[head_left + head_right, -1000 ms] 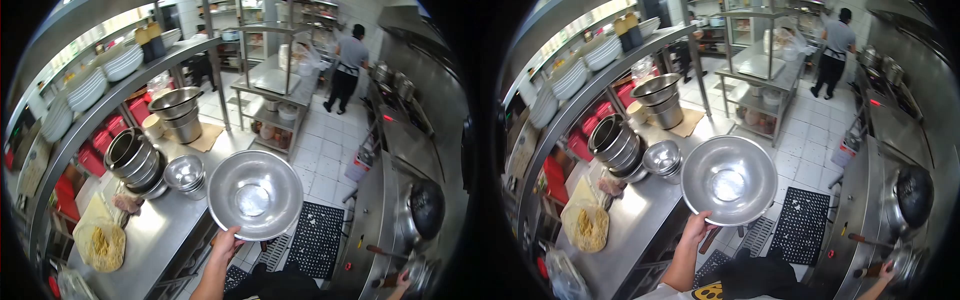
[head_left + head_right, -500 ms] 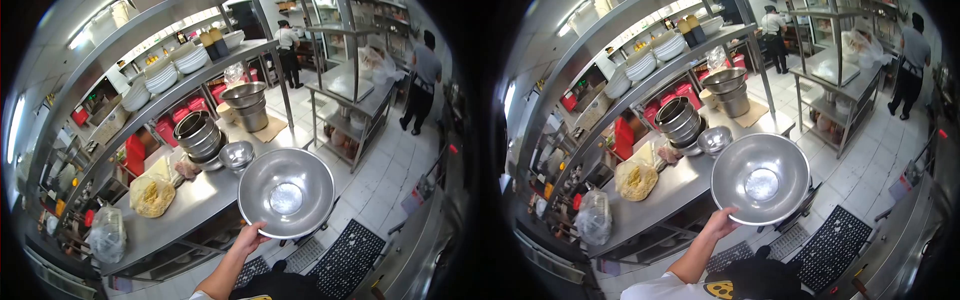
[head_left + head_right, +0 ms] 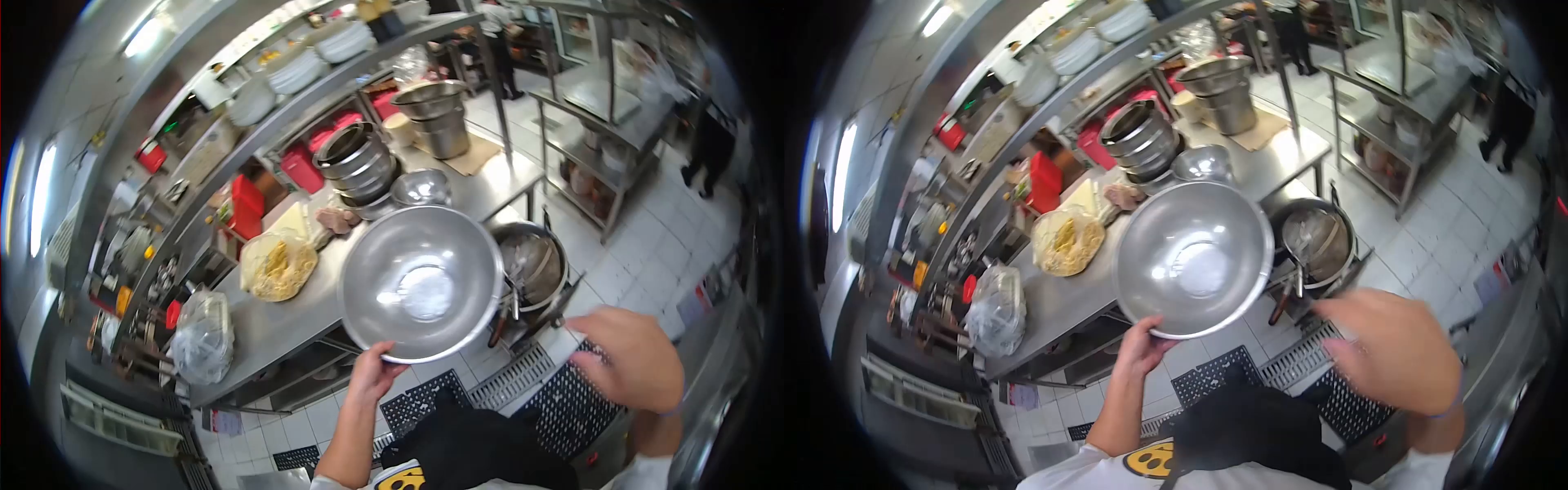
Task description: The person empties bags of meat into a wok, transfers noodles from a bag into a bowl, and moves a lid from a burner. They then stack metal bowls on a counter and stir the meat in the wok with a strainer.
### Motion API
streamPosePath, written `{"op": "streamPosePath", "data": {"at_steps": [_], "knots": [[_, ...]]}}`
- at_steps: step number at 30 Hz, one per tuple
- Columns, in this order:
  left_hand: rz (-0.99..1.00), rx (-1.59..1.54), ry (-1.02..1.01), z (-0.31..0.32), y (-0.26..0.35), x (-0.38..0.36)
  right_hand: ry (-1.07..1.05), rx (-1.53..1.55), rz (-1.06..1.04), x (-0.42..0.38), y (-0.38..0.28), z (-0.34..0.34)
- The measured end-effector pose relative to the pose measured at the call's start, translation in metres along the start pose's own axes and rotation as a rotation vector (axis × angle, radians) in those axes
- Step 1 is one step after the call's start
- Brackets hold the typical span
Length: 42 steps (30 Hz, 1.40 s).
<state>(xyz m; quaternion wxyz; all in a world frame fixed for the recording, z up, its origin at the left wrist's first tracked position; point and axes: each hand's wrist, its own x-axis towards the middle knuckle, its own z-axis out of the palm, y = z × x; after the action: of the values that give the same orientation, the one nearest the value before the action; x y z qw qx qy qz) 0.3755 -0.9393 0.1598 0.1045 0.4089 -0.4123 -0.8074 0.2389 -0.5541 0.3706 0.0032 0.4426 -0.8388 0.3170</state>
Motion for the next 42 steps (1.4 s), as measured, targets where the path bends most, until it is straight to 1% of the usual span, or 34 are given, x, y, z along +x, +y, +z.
{"op": "streamPosePath", "data": {"at_steps": [1,2,3,4,6,7,8,9,10,12,13,14,15,16,17,18,19,21,22,23,24,25,26,27,29,30,31,33,35,37,40,42], "knots": [[0.028,-0.040,0.064,-0.010,0.004,-0.006,-0.123,-0.078,-0.223,0.023,-0.025,0.001],[0.037,-0.062,0.055,-0.025,0.008,-0.010,-0.141,-0.025,-0.414,0.041,-0.050,0.012],[0.045,-0.092,0.043,-0.034,0.020,-0.017,-0.143,0.092,-0.581,0.058,-0.070,0.031],[-0.256,-0.097,-0.105,-0.047,0.044,-0.027,-0.193,0.034,-0.585,0.070,-0.109,0.053],[-0.392,-0.104,-0.020,-0.087,0.049,-0.014,-0.528,-0.218,-0.817,0.107,-0.165,0.037],[-0.206,-0.107,0.204,-0.135,0.028,0.014,-0.518,-0.218,-0.817,0.116,-0.181,0.043],[0.008,-0.129,0.450,-0.176,0.024,0.024,-0.508,-0.219,-0.817,0.124,-0.198,0.050],[0.069,-0.027,0.384,-0.190,0.037,0.014,-0.498,-0.219,-0.817,0.132,-0.216,0.056],[0.109,0.076,0.319,-0.204,0.044,0.001,-0.208,-0.188,-0.762,0.126,-0.222,0.083],[-0.188,-0.344,0.272,-0.203,0.074,-0.021,0.121,-0.382,-0.715,0.136,-0.234,0.141],[-0.062,-0.269,0.229,-0.216,0.078,-0.015,0.274,-0.468,-0.661,0.141,-0.241,0.169],[0.082,-0.194,0.188,-0.229,0.080,-0.005,0.050,-0.524,-0.683,0.148,-0.239,0.152],[0.227,-0.145,0.187,-0.264,0.091,-0.005,-0.265,-0.282,-0.561,0.173,-0.229,0.145],[0.227,-0.177,0.196,-0.271,0.101,-0.002,-0.254,-0.196,-0.488,0.185,-0.205,0.161],[0.231,-0.204,0.195,-0.275,0.118,0.004,-0.239,-0.189,-0.374,0.193,-0.184,0.179],[0.242,-0.225,0.184,-0.274,0.135,0.016,-0.225,-0.203,-0.242,0.192,-0.164,0.193],[0.250,-0.264,0.161,-0.274,0.154,0.030,-0.239,-0.109,-0.140,0.188,-0.145,0.212],[0.263,-0.331,0.118,-0.270,0.195,0.061,-0.308,0.106,0.082,0.169,-0.106,0.245],[0.290,-0.329,0.084,-0.266,0.218,0.084,-0.225,0.235,0.121,0.150,-0.082,0.269],[0.314,-0.325,0.046,-0.259,0.242,0.111,-0.253,0.270,0.311,0.137,-0.077,0.279],[0.330,-0.311,0.011,-0.248,0.267,0.140,-0.214,0.298,0.357,0.122,-0.070,0.293],[0.345,-0.296,-0.022,-0.236,0.290,0.169,-0.237,0.291,0.456,0.108,-0.064,0.301],[0.365,-0.320,-0.042,-0.227,0.309,0.204,-0.243,0.304,0.474,0.096,-0.054,0.311],[0.383,-0.342,-0.062,-0.218,0.323,0.236,-0.231,0.401,0.555,0.086,-0.045,0.324],[0.434,-0.323,0.012,-0.196,0.337,0.287,-0.234,0.598,0.629,0.084,-0.032,0.343],[0.465,-0.352,-0.002,-0.186,0.336,0.306,-0.203,0.656,0.616,0.098,-0.029,0.351],[0.447,-0.401,0.052,-0.173,0.336,0.310,-0.183,0.712,0.604,0.114,-0.030,0.361],[0.486,-0.432,0.060,-0.160,0.320,0.306,-0.191,0.803,0.579,0.156,-0.023,0.379],[0.497,-0.393,-0.018,-0.164,0.289,0.286,-0.245,0.760,0.472,0.219,-0.022,0.400],[0.380,-0.270,0.080,-0.161,0.264,0.236,-0.169,1.137,0.480,0.278,-0.040,0.426],[0.223,-0.171,0.069,-0.167,0.235,0.183,-0.155,1.473,0.617,0.335,-0.074,0.445],[0.114,-0.053,0.052,-0.175,0.218,0.168,-0.186,1.415,0.724,0.347,-0.085,0.460]]}}
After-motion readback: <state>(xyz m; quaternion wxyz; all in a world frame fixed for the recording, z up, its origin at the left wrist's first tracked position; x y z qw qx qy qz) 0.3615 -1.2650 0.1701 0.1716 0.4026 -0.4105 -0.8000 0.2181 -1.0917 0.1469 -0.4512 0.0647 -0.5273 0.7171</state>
